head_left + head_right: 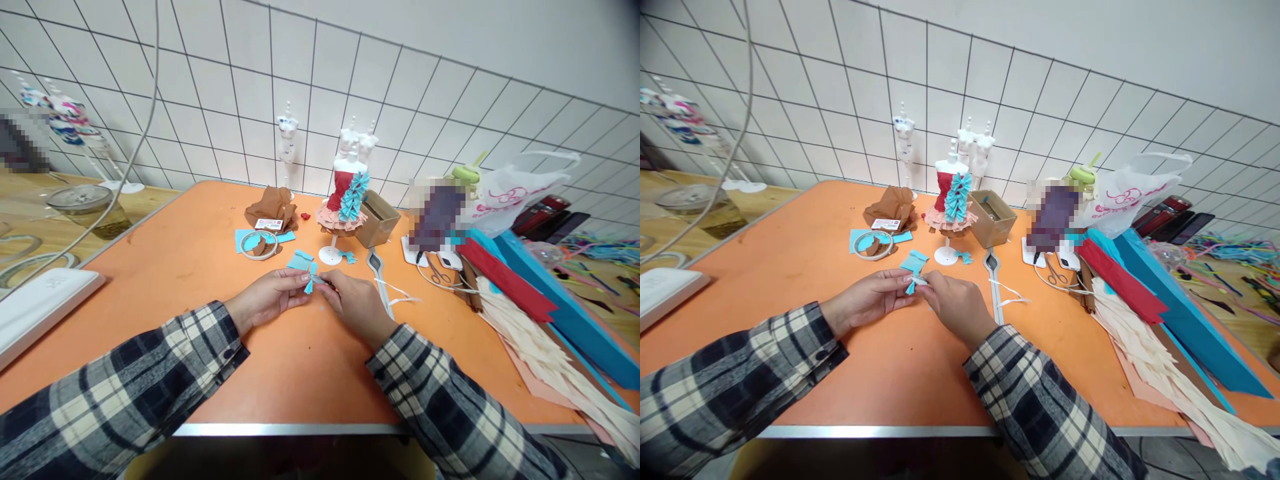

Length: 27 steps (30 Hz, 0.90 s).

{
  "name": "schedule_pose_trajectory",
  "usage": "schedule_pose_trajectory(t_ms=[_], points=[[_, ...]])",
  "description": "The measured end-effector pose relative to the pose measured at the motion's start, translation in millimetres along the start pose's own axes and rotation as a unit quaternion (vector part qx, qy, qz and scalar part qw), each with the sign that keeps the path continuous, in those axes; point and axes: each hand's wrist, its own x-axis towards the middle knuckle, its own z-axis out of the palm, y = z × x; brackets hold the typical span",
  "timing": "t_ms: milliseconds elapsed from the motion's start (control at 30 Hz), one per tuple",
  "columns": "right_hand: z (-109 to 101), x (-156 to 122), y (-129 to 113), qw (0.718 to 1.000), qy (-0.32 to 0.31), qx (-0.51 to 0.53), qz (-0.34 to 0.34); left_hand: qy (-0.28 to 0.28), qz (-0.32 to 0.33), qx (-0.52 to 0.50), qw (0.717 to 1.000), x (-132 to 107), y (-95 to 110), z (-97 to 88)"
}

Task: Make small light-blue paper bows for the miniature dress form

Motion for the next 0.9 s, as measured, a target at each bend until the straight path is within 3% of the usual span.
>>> schedule_pose_trajectory(t_ms=[300, 600, 700, 800, 900], points=[[0.6, 1.1, 0.2, 1.0, -0.008, -0.006, 0.007, 0.021, -0.001, -0.001, 1.0, -0.2, -0.3, 0.6], [2.5, 1.4, 2.1, 0.998, 0.034, 0.056, 0.014, 0.007, -0.004, 0.002, 1.0, 1.4, 0.8, -0.5], [4.3, 2.6, 8.6, 0.995, 0.052, 0.043, 0.07, 0.027, 0.008, 0.003, 1.0, 1.4, 1.2, -0.1], [5.9, 5.3, 17.1, 0.989, 0.006, -0.018, 0.148, 0.056, 0.05, 0.019, 0.997, 2.5, 1.3, -0.4], [7.3, 7.2, 22.6, 0.984, -0.057, -0.049, 0.16, 0.08, 0.115, 0.072, 0.988, 4.4, 0.4, -0.3]])
